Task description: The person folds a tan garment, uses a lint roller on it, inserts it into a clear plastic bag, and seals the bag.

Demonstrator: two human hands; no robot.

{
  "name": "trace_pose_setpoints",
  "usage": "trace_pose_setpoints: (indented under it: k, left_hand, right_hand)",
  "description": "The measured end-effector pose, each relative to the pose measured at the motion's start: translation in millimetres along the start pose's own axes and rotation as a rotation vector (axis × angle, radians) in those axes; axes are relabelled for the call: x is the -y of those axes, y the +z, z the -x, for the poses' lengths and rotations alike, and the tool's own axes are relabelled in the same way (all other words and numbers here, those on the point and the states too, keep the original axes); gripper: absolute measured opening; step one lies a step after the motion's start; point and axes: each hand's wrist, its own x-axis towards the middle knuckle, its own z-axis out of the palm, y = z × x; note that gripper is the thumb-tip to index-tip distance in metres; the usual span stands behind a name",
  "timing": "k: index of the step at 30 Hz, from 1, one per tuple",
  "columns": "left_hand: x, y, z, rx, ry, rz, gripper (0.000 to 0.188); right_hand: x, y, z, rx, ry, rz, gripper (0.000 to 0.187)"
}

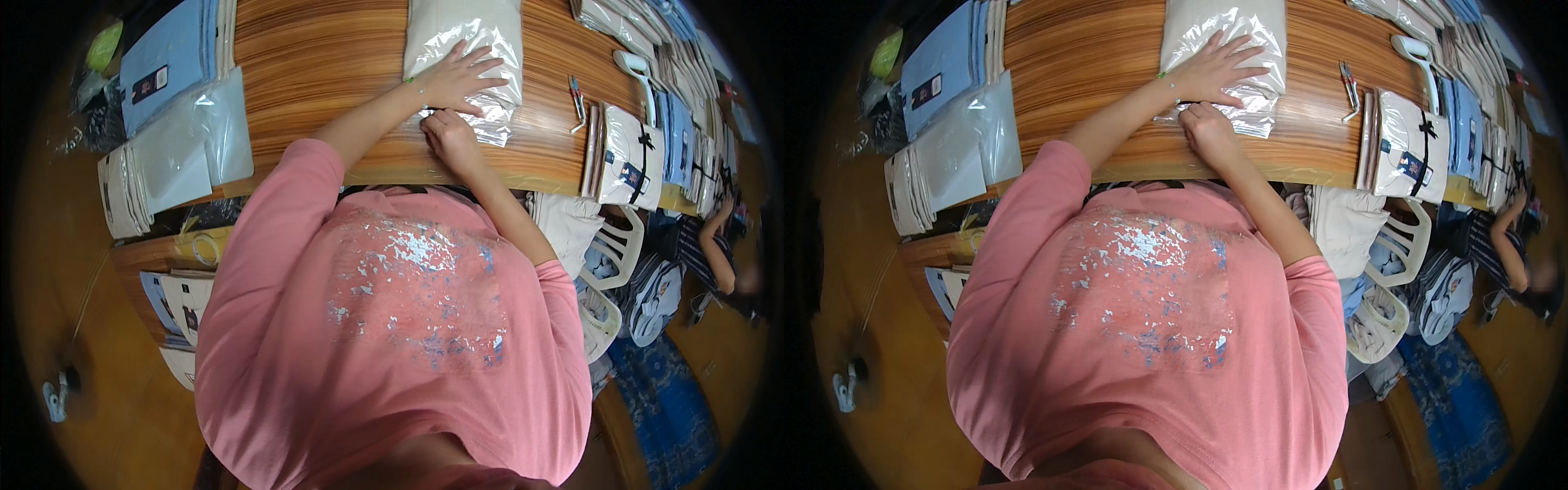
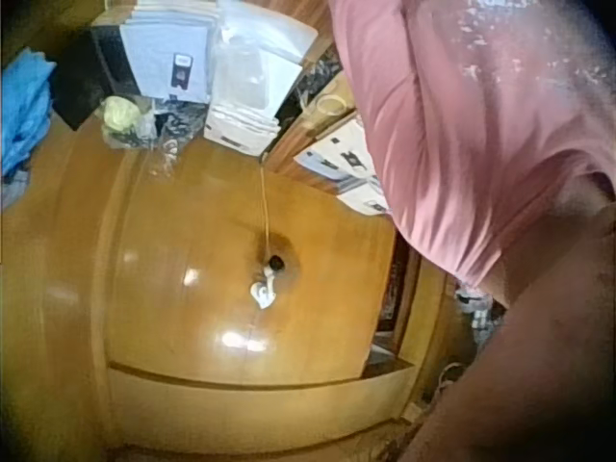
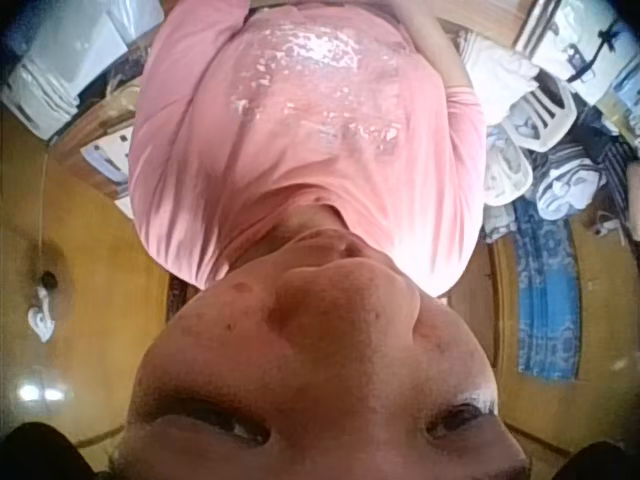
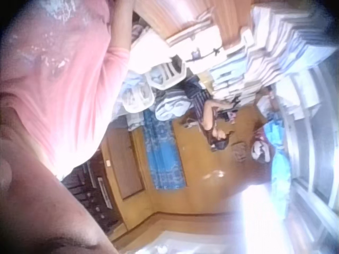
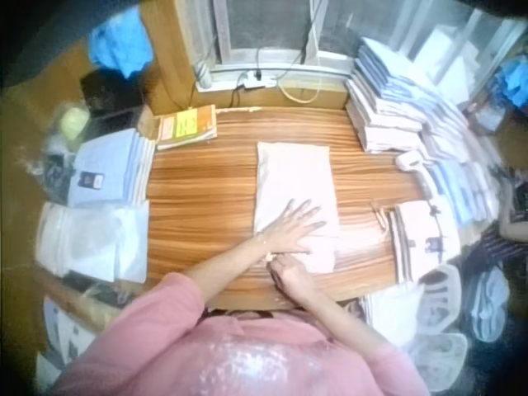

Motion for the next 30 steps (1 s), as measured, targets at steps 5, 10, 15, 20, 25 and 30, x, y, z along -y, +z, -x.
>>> trace_pose_setpoints:
  k: [5,10,15,20,25,30]
  left_hand:
    - [0,0,6,0.115,-0.025,-0.092,0.076]
    - [-2,1,8,0.102,-0.04,-0.094,0.078]
    - [-2,-5,6,0.102,-0.052,-0.141,0.075]
    - [-4,-2,6,0.074,-0.056,-0.088,0.078]
    - [-3,-2,4,0.117,-0.054,-0.063,0.08]
    - [-2,-3,4,0.112,-0.061,-0.042,0.082]
  right_hand:
    - [26,-35,2,0.065,-0.157,0.081,0.015]
    - [27,-51,18,0.142,-0.228,0.11,0.024]
    - [-7,-79,28,0.045,0.025,0.194,0.029]
    - [-37,-79,41,0.165,0.039,0.171,0.013]
    - [-42,-83,43,0.122,0.039,0.009,0.007]
    - [-39,-91,38,0.123,0.111,-0.168,0.01]
